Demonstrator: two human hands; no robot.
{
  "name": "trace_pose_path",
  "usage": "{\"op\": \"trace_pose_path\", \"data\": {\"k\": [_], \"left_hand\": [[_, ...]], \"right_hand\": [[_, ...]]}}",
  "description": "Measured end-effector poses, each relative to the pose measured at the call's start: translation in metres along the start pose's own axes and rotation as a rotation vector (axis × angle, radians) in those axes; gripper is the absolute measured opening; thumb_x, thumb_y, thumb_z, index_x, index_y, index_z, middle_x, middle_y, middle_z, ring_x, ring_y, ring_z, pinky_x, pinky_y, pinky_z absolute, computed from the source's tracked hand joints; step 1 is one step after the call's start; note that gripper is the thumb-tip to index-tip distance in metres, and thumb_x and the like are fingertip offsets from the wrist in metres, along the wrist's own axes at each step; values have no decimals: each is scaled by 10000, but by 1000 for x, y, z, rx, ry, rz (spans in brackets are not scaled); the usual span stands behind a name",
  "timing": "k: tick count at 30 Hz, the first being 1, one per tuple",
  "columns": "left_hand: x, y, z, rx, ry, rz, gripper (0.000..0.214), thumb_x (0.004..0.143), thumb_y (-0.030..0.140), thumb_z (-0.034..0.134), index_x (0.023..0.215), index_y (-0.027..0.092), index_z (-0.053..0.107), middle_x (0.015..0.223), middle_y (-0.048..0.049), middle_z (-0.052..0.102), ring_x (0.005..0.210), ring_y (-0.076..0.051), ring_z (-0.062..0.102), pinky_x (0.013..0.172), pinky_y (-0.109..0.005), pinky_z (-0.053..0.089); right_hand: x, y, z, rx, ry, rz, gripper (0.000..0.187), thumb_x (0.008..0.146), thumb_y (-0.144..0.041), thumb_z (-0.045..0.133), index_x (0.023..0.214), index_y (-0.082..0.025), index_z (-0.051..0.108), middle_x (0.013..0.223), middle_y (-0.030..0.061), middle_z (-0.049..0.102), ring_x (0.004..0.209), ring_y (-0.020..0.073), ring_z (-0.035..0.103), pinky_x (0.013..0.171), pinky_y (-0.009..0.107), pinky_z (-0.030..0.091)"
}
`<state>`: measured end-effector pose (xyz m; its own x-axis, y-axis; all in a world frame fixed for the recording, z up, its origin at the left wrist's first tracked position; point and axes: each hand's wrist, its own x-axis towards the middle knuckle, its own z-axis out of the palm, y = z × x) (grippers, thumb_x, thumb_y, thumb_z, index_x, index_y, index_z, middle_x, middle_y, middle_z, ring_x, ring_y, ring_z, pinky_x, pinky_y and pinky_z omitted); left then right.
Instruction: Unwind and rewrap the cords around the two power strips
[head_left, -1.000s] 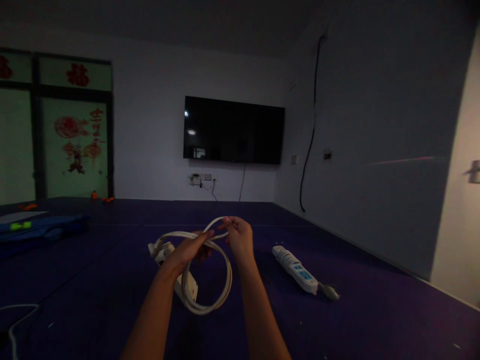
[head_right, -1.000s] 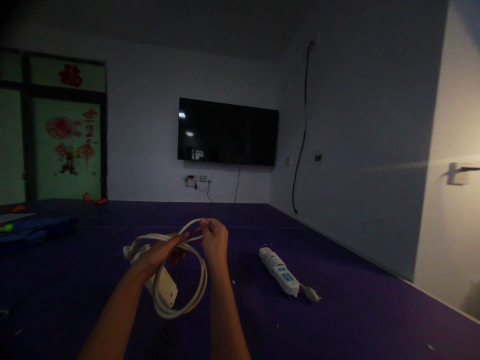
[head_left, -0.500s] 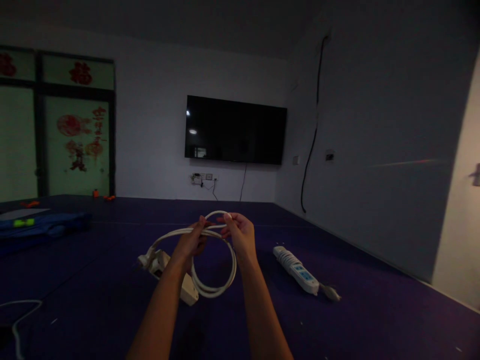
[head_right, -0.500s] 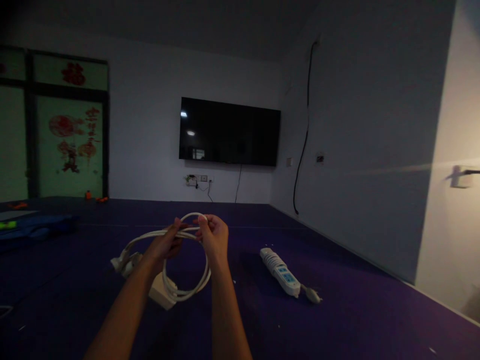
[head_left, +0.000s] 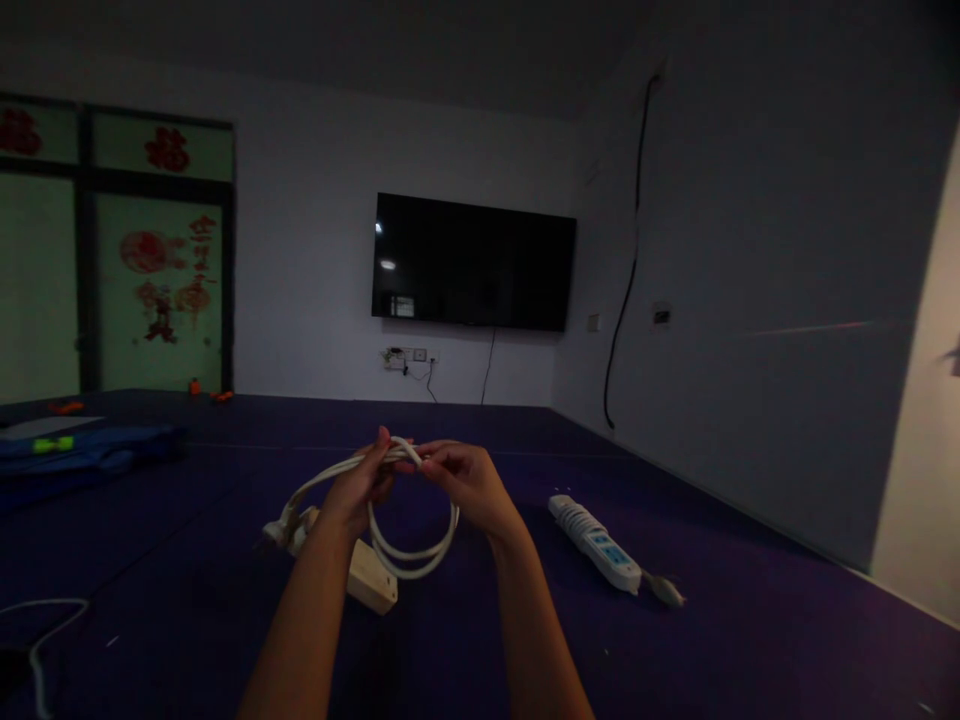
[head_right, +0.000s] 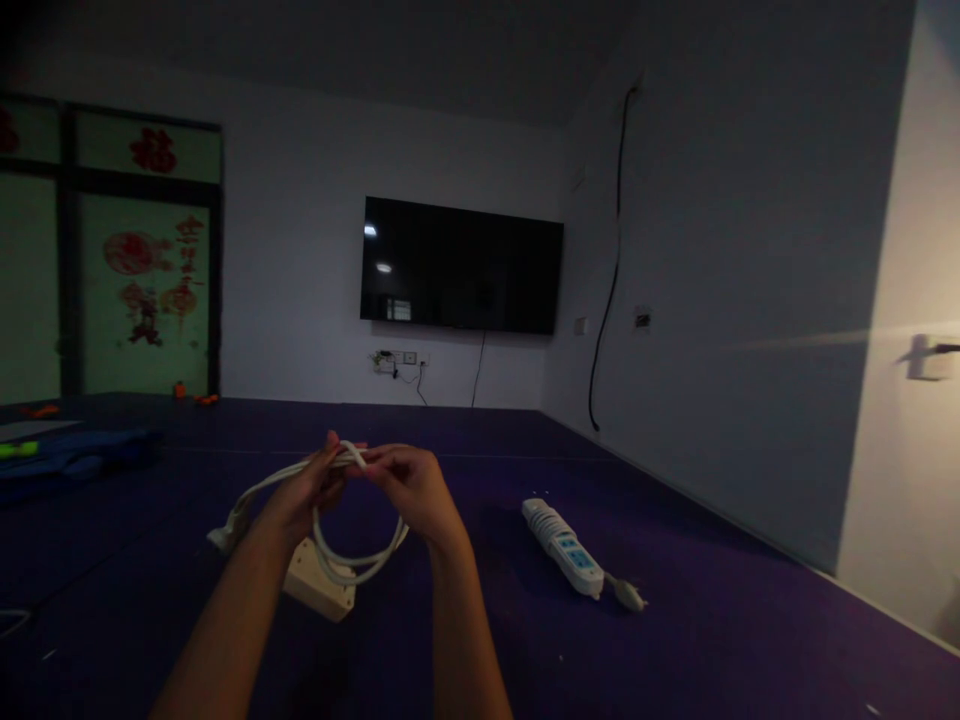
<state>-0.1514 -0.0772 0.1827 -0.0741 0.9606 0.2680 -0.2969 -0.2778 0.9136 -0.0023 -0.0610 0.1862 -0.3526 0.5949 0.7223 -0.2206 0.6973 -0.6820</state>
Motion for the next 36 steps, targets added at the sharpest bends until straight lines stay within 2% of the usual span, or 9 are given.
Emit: {"op": "trace_pose_path", "data": {"k": [6,10,12,15,21,25,30,33,36], "left_hand": [[2,-4,-3,21,32,-12,654,531,685,673,861,120,672,361,60,435,318,-14,198,392,-186,83],[3,-5,-2,2,17,1,606,505,636,718,824,123,674,360,59,446,298,-12,194,376,-190,75],[3,-4,-2,-10,27,32,584,493,607,738,808,119,673,428,23,541,293,-7,207,363,-191,79],[2,-2,0,-37,101,77,548,482,560,759,791,115,673,524,-23,629,294,-2,227,354,-185,97],[1,0,-1,-62,208,122,482,507,508,763,759,106,677,518,-24,631,297,-5,251,357,-185,106],[1,-1,1,-23,229,183,480,501,507,768,756,108,688,478,2,587,324,-11,240,372,-191,102],[0,-5,7,84,263,233,480,452,532,783,666,113,687,378,62,419,364,-25,235,400,-196,125],[0,-5,9,122,240,265,497,453,567,768,659,122,684,361,73,369,374,-39,232,400,-208,124],[0,-7,11,150,202,276,479,465,573,759,630,133,669,392,53,435,381,-47,254,399,-211,147]], "right_hand": [[-4,-3,-7,-160,-135,20,121,734,-241,641,646,-168,681,944,74,690,870,180,628,731,279,471],[-4,-4,-8,-160,-152,64,119,716,-234,655,624,-164,685,1033,72,648,615,102,586,524,226,446],[-4,-4,-8,-191,-125,74,91,700,-233,673,646,-166,700,1106,73,609,481,38,488,447,207,390],[-2,-3,-8,-285,-25,43,61,660,-234,710,681,-177,717,1140,73,586,472,12,415,451,194,350],[0,-2,-4,-309,171,116,364,654,-376,711,939,-150,691,879,55,666,436,33,337,399,182,261],[-1,-5,0,-402,214,102,372,715,-452,639,900,-136,705,784,51,687,481,69,430,441,197,327],[0,-1,1,-594,217,97,298,666,-403,694,848,-168,726,720,38,691,570,125,549,526,229,395],[1,3,0,-501,244,91,372,688,-427,674,929,-146,712,825,73,699,634,143,590,561,240,442],[1,4,0,-428,259,106,465,721,-468,636,1022,-116,684,915,107,691,658,148,606,582,250,474]]}}
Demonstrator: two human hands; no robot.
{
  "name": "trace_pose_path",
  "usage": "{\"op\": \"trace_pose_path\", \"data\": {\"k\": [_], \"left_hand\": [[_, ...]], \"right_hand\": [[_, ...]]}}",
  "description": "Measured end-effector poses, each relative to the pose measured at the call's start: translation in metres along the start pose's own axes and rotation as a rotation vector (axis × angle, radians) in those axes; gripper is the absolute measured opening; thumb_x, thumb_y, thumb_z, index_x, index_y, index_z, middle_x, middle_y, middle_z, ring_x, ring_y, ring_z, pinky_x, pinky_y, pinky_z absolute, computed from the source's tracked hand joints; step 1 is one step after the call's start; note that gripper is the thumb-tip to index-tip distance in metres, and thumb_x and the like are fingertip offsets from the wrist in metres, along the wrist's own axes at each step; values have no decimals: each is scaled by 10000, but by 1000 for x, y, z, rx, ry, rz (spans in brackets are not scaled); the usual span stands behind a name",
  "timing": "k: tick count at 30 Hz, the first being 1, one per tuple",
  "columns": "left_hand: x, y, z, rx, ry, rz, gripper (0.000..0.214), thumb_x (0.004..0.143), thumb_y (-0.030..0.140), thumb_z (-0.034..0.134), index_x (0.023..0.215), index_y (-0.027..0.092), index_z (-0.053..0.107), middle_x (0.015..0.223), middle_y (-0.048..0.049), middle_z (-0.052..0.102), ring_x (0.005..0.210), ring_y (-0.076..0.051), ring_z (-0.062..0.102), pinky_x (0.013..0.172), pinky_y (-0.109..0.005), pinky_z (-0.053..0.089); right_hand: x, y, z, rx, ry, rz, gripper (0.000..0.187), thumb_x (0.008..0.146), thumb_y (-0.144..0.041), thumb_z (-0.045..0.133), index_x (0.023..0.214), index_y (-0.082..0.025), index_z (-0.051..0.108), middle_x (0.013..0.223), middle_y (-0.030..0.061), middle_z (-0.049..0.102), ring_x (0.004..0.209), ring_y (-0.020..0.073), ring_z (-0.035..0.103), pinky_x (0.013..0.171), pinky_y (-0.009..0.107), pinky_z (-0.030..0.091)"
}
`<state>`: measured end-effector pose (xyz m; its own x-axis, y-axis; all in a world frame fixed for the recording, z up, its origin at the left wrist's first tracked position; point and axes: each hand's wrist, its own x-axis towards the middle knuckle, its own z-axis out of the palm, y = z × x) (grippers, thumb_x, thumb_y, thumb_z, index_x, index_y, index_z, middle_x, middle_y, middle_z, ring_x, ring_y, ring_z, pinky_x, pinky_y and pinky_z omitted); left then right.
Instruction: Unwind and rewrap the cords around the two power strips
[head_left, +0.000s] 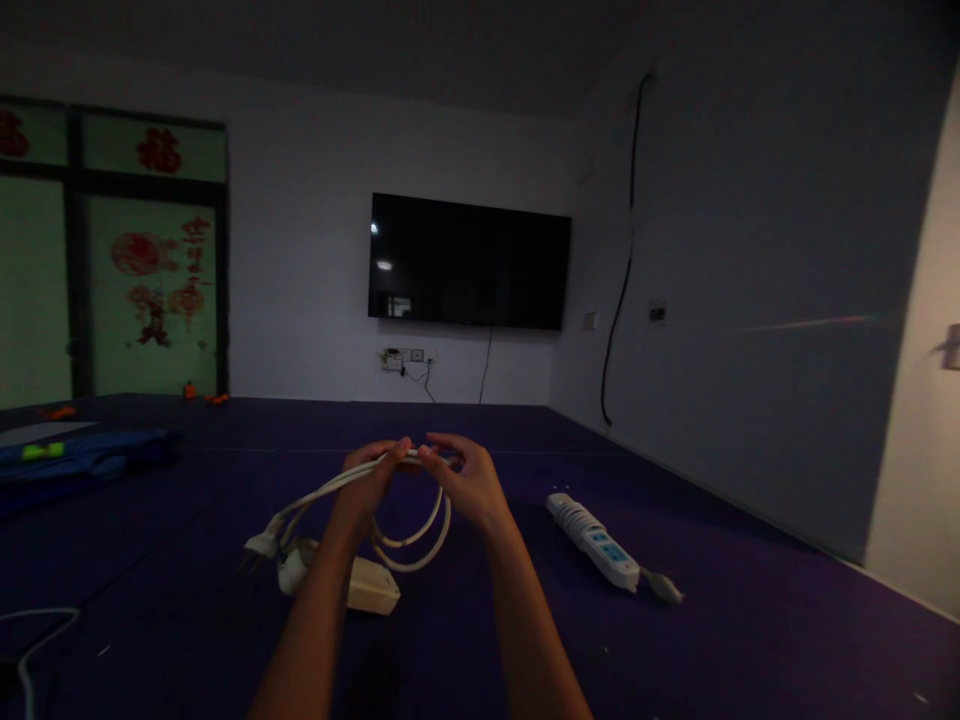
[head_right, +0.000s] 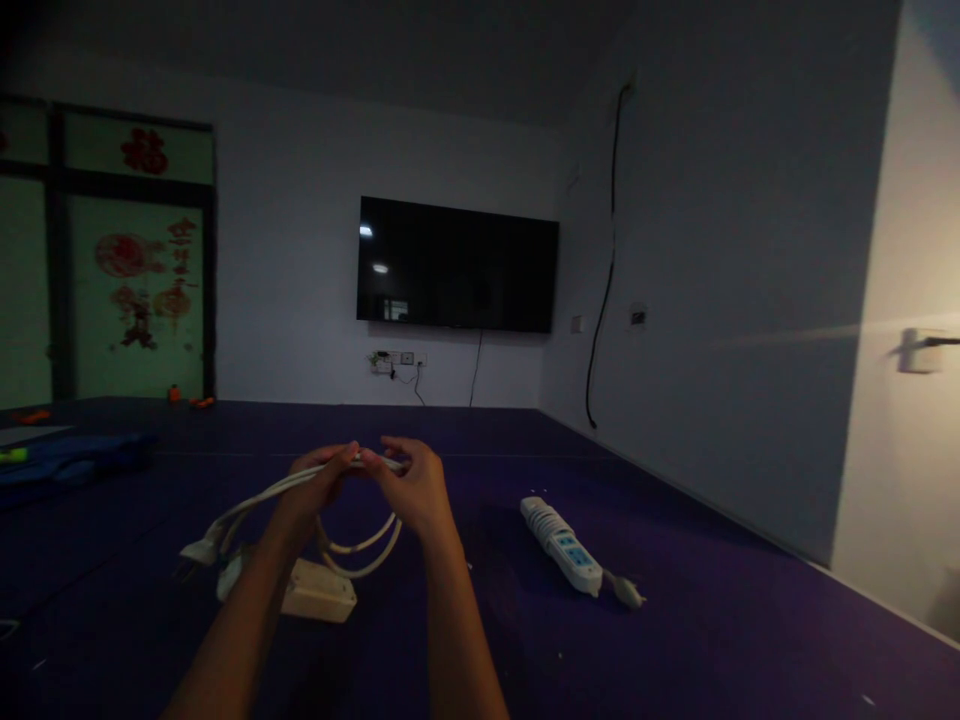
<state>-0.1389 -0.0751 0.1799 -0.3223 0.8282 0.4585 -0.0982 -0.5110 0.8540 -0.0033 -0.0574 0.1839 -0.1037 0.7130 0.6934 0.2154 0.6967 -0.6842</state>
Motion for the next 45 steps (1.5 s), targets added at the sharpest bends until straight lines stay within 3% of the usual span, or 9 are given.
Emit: {"op": "trace_pose_path", "data": {"k": [5,11,17,24,30,34,39,42,45], "left_hand": [[2,-7,3,37,-40,10,429,546,563,722,620,144,665,395,41,464,377,-53,274,404,-209,169],[2,-14,4,33,-150,-72,558,580,613,681,866,134,681,500,8,576,350,-39,278,391,-194,159],[-4,-12,9,35,-296,-206,645,651,665,591,1023,139,614,546,-7,605,348,-53,331,386,-188,208],[-3,-20,13,57,-275,-244,659,612,669,617,1030,160,602,597,-11,616,408,-88,479,432,-194,313],[-5,-23,20,47,-283,-245,741,618,731,548,1053,134,603,611,-24,614,371,-96,475,399,-212,305],[-6,-21,22,6,-226,-149,718,619,742,529,966,121,626,541,-3,570,309,-54,347,349,-197,177],[-4,-24,20,-66,-47,-95,634,605,709,579,843,122,614,433,45,477,309,-42,277,349,-186,145],[-1,-25,19,-88,85,-58,579,607,703,588,714,134,580,427,42,468,325,-45,311,351,-183,162],[1,-21,17,-95,109,-34,579,608,703,590,679,129,586,464,25,513,324,-35,293,348,-190,160]], "right_hand": [[0,4,0,43,-5,60,443,716,-456,646,1003,-122,693,904,114,707,757,199,657,654,284,513],[1,6,1,110,71,76,285,684,-393,666,795,-133,696,741,86,708,664,205,664,586,274,505],[0,2,-2,98,163,-13,162,702,-324,631,713,-162,635,665,35,669,605,164,631,542,236,475],[2,-1,0,-116,322,-149,102,738,-264,609,681,-180,619,693,38,638,633,158,571,596,259,440],[-1,-5,-1,-153,464,-245,130,775,-280,603,694,-179,619,738,56,649,716,173,586,672,274,444],[-4,-14,-2,-165,419,-205,169,765,-329,626,706,-172,648,707,51,662,625,155,584,610,253,433],[-8,-27,-5,-317,214,-156,271,835,-358,529,704,-179,685,583,27,635,517,133,555,522,235,371],[-9,-28,-6,-330,116,-98,231,829,-319,521,753,-192,699,658,41,678,585,156,609,534,234,394],[-9,-23,-7,-205,33,-20,210,820,-288,513,818,-193,700,750,53,704,668,178,650,574,243,448]]}}
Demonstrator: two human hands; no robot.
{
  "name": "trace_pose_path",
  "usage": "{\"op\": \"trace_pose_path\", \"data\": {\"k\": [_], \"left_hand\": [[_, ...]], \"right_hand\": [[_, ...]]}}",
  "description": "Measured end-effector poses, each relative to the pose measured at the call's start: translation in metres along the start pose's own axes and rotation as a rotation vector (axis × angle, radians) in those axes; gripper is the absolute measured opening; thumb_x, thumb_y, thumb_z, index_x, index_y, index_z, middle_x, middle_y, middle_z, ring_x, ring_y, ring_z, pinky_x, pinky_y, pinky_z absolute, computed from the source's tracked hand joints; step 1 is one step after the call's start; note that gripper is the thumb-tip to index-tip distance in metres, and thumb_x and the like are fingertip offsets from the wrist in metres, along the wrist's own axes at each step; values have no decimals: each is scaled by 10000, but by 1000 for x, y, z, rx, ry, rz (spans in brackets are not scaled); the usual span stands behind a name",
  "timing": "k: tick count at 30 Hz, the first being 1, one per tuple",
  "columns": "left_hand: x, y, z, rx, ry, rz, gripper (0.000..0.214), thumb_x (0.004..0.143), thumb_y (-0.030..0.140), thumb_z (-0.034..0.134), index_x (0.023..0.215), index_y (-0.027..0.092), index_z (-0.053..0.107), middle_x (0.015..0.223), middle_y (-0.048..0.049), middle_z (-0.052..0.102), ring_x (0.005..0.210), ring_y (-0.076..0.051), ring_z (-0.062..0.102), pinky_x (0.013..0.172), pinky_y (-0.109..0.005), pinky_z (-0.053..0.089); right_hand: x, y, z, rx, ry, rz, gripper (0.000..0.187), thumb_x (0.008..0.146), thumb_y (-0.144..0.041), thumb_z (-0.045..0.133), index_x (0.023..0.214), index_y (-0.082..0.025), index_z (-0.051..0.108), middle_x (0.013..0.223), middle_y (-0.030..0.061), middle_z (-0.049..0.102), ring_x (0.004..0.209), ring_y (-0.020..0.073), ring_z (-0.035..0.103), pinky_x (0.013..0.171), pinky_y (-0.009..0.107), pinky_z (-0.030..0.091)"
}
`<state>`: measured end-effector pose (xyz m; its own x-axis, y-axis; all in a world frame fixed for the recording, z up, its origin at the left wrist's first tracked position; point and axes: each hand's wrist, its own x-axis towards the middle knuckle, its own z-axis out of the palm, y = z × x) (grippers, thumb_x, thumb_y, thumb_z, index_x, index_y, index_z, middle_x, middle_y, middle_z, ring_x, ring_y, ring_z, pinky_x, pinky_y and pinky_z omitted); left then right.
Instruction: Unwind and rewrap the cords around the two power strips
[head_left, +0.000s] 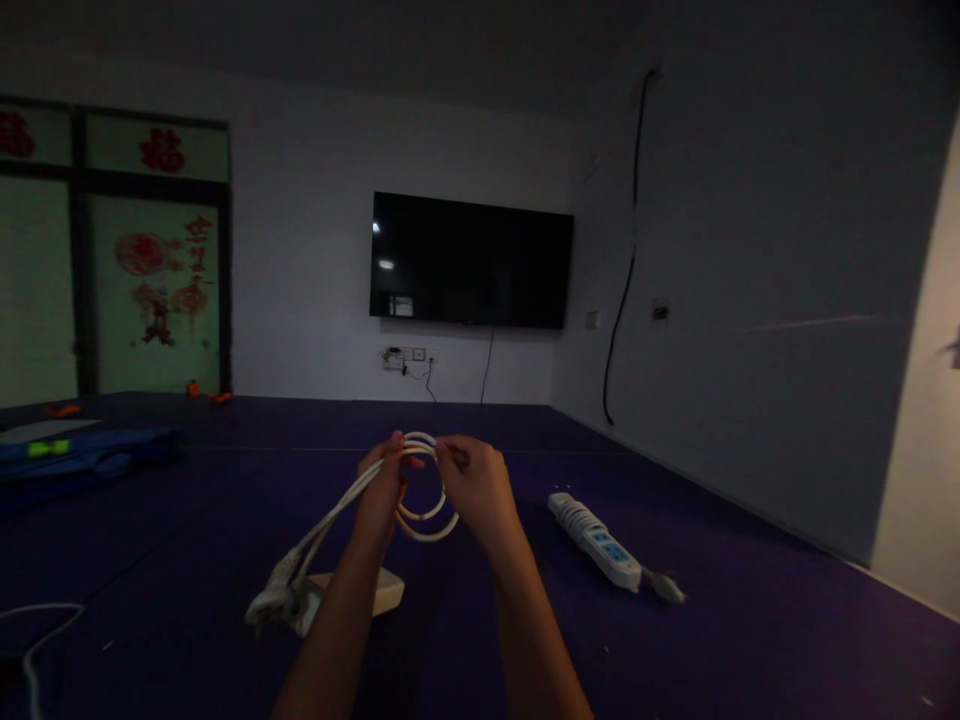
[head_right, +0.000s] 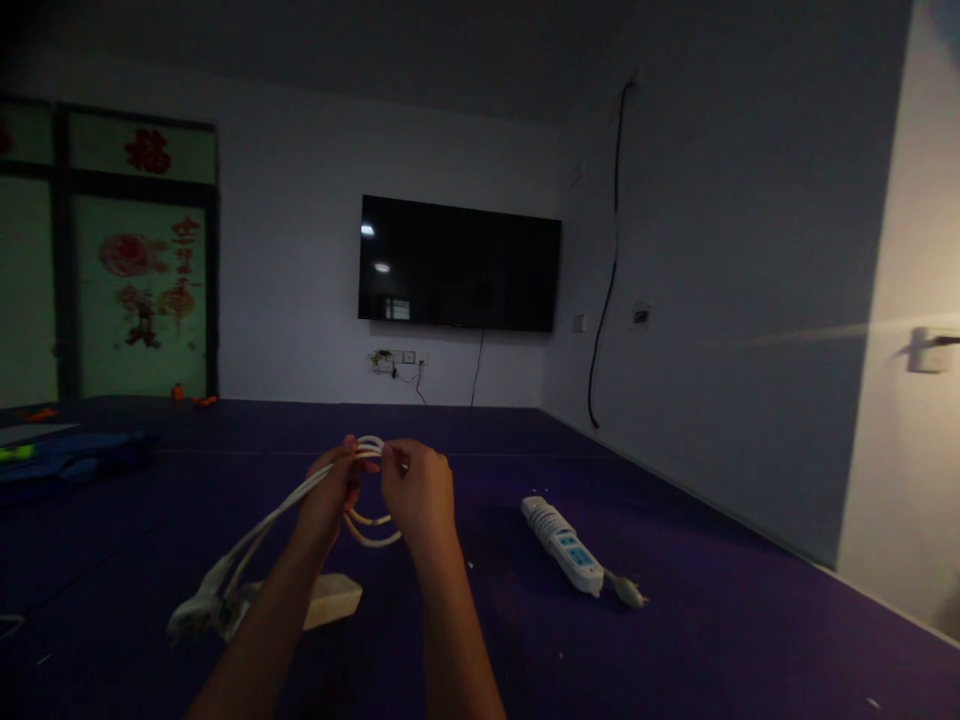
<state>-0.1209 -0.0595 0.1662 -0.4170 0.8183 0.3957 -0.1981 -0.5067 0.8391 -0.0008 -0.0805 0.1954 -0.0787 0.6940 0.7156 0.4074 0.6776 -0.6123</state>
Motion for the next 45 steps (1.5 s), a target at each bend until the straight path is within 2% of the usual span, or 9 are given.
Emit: {"op": "trace_pose_path", "data": {"k": [4,12,17,23,27,32,37,41,45], "left_hand": [[0,10,-4,-8,-4,-25,582,579,683,634,718,118,632,391,63,427,311,-30,237,344,-194,119],[2,15,-8,-130,-165,-156,471,560,555,724,690,115,615,619,-26,647,300,6,245,336,-187,79],[-1,15,-4,-175,-164,-151,391,457,382,812,678,119,626,491,41,550,334,-8,279,345,-181,155],[-2,14,0,-197,-79,-98,369,358,267,824,591,139,568,577,29,589,555,-86,529,533,-193,391],[0,18,-3,-191,-37,-87,369,361,243,814,598,150,547,554,51,567,520,-78,511,503,-189,375],[1,24,-10,-200,-49,-147,374,400,277,814,616,155,534,414,124,394,343,-5,293,360,-162,181],[4,23,-14,-256,-89,-199,384,416,301,811,689,141,593,391,138,313,311,12,220,336,-166,82],[7,20,-16,-276,-80,-212,387,417,309,806,706,139,614,388,136,312,306,15,210,331,-158,76],[9,18,-18,-279,-78,-208,407,419,329,808,731,141,626,366,138,301,299,13,207,325,-146,87]], "right_hand": [[1,8,-2,197,-133,99,211,812,-286,511,873,-177,681,680,36,669,618,161,627,514,232,471],[2,18,-7,446,-291,352,204,602,-309,715,660,-144,610,533,-26,573,482,93,524,467,209,451],[2,20,0,342,-261,222,237,552,-337,755,597,-143,628,526,7,614,500,130,570,497,230,421],[0,9,11,-117,-179,7,103,556,-184,749,519,-194,653,512,-6,619,493,134,559,461,218,332],[-2,-2,12,-258,-137,-110,87,580,-159,748,550,-217,690,522,0,630,497,136,551,469,226,317],[3,0,-4,-32,-116,-199,148,680,-319,725,769,-202,743,674,24,692,571,138,578,547,230,398],[12,28,-14,55,168,-1,452,837,-535,481,998,-171,696,904,92,699,752,180,616,650,268,452],[16,49,-5,313,-27,262,668,864,-634,296,1121,-110,622,858,111,682,648,158,612,573,259,456],[15,51,2,606,-241,311,721,718,-636,572,1212,-110,555,773,66,678,578,139,592,543,250,456]]}}
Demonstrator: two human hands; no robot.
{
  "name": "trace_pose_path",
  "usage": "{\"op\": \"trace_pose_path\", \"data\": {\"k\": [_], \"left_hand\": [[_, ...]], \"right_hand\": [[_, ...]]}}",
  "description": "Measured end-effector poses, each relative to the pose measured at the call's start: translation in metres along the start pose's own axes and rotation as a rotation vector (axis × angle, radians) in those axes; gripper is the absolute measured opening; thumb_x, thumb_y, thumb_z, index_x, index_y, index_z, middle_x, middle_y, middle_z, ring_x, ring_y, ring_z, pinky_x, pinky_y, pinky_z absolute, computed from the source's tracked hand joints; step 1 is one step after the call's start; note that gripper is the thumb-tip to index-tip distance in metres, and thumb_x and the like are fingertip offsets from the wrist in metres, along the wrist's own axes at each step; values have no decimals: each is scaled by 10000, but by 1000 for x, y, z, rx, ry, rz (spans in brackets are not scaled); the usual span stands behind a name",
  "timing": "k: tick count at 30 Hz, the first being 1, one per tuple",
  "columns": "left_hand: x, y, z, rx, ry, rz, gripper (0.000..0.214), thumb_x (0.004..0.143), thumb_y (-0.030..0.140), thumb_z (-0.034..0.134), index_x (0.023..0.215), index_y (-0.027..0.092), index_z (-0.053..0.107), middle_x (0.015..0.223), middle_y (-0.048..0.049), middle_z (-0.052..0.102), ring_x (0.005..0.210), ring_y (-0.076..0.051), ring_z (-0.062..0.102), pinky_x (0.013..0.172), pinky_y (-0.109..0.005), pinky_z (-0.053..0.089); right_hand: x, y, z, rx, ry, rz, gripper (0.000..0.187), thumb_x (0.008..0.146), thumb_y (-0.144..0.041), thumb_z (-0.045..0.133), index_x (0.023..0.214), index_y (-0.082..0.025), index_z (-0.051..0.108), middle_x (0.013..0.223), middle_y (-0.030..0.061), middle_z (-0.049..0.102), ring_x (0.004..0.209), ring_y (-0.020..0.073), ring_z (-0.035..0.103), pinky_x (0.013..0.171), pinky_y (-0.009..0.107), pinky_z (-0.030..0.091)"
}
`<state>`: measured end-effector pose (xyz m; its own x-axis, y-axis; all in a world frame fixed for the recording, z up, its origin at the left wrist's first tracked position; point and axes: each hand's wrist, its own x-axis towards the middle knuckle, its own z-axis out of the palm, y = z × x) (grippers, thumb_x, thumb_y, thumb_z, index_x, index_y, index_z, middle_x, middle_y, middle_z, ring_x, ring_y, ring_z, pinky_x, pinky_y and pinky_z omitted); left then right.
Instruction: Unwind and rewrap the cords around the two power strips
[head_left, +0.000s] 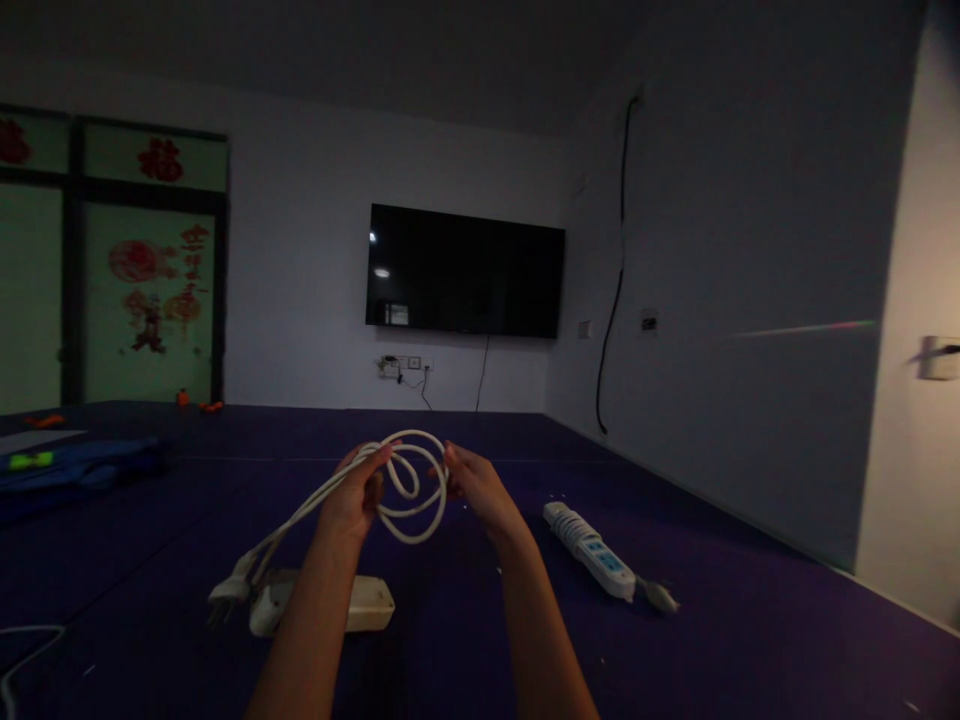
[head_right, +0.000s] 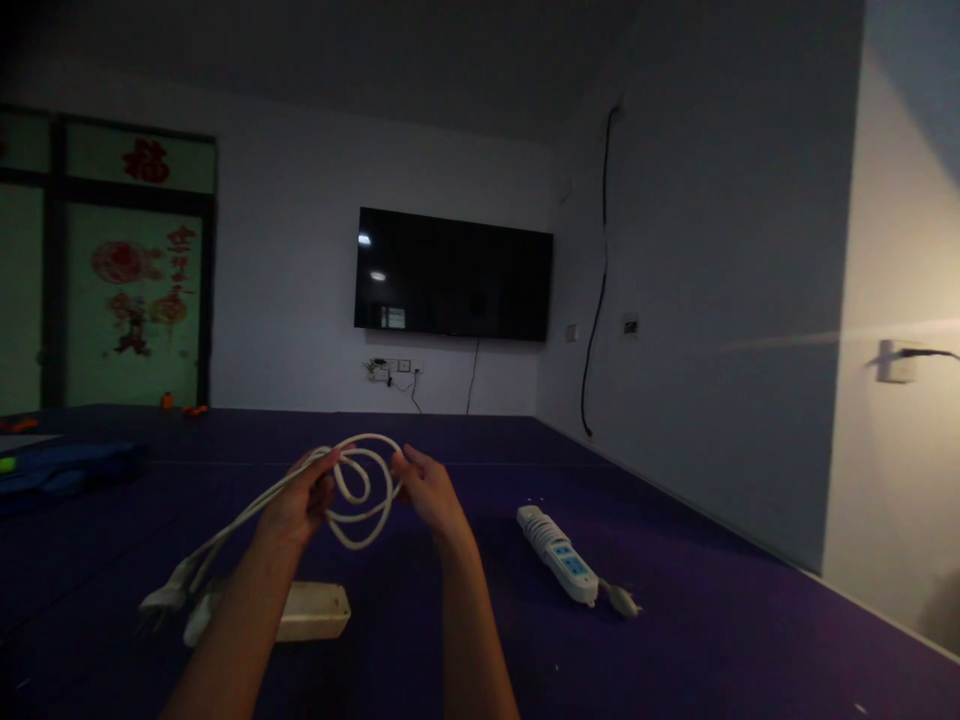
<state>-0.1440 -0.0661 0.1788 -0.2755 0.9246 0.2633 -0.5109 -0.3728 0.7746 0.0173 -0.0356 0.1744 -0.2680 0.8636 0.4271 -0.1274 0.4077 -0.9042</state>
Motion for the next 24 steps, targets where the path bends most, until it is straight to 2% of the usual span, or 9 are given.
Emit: {"op": "trace_pose_path", "data": {"k": [2,5,8,11,15,17,20,22,24], "left_hand": [[0,0,0,7,-12,11,423,423,339,809,750,136,633,355,139,305,295,11,199,319,-145,95],[-1,-2,1,4,-20,71,416,431,307,815,755,132,622,370,136,342,299,9,211,315,-143,112],[-1,-7,5,-6,9,179,370,441,257,813,698,144,572,436,110,468,310,8,269,321,-138,147],[-1,-12,6,-12,57,304,377,425,206,814,683,159,543,531,75,580,376,-24,434,373,-134,280],[-1,-14,6,11,99,421,381,437,178,814,711,172,550,643,24,661,648,-140,650,538,-181,441],[-2,-15,8,4,72,417,384,454,194,815,729,174,548,699,4,687,764,-180,675,605,-206,471],[-4,-18,12,7,-14,349,409,456,223,825,749,172,544,745,-19,706,816,-207,680,654,-238,489],[-4,-20,15,20,-59,309,414,455,232,832,744,168,542,753,-28,710,820,-211,680,659,-241,488],[-4,-21,15,13,-89,271,409,450,232,837,722,166,538,728,-22,704,821,-205,678,653,-225,477]], "right_hand": [[-3,-4,1,64,-62,-3,731,604,-564,718,1176,-129,582,744,41,675,605,145,602,576,258,471],[-8,-12,2,101,-126,-19,603,555,-485,774,1027,-128,656,675,22,665,582,138,597,583,259,478],[-12,-20,5,91,-55,-22,544,523,-469,787,915,-111,668,571,6,637,495,120,568,515,237,463],[-15,-27,7,66,-18,1,541,571,-523,732,899,-102,643,526,0,613,427,111,549,452,222,439],[-18,-31,8,108,-50,105,514,707,-549,582,969,-108,585,580,16,627,426,128,580,433,230,446],[-17,-29,9,151,-39,155,503,723,-496,577,1062,-127,539,614,7,634,404,122,568,396,214,413],[-12,-20,13,211,36,176,602,626,-395,699,1145,-164,499,620,-40,619,358,78,492,357,176,336],[-10,-14,15,225,85,174,676,535,-381,773,1125,-167,522,592,-64,594,359,58,448,360,168,316],[-8,-12,15,186,81,166,681,477,-414,805,1061,-153,569,562,-69,573,370,51,421,366,167,295]]}}
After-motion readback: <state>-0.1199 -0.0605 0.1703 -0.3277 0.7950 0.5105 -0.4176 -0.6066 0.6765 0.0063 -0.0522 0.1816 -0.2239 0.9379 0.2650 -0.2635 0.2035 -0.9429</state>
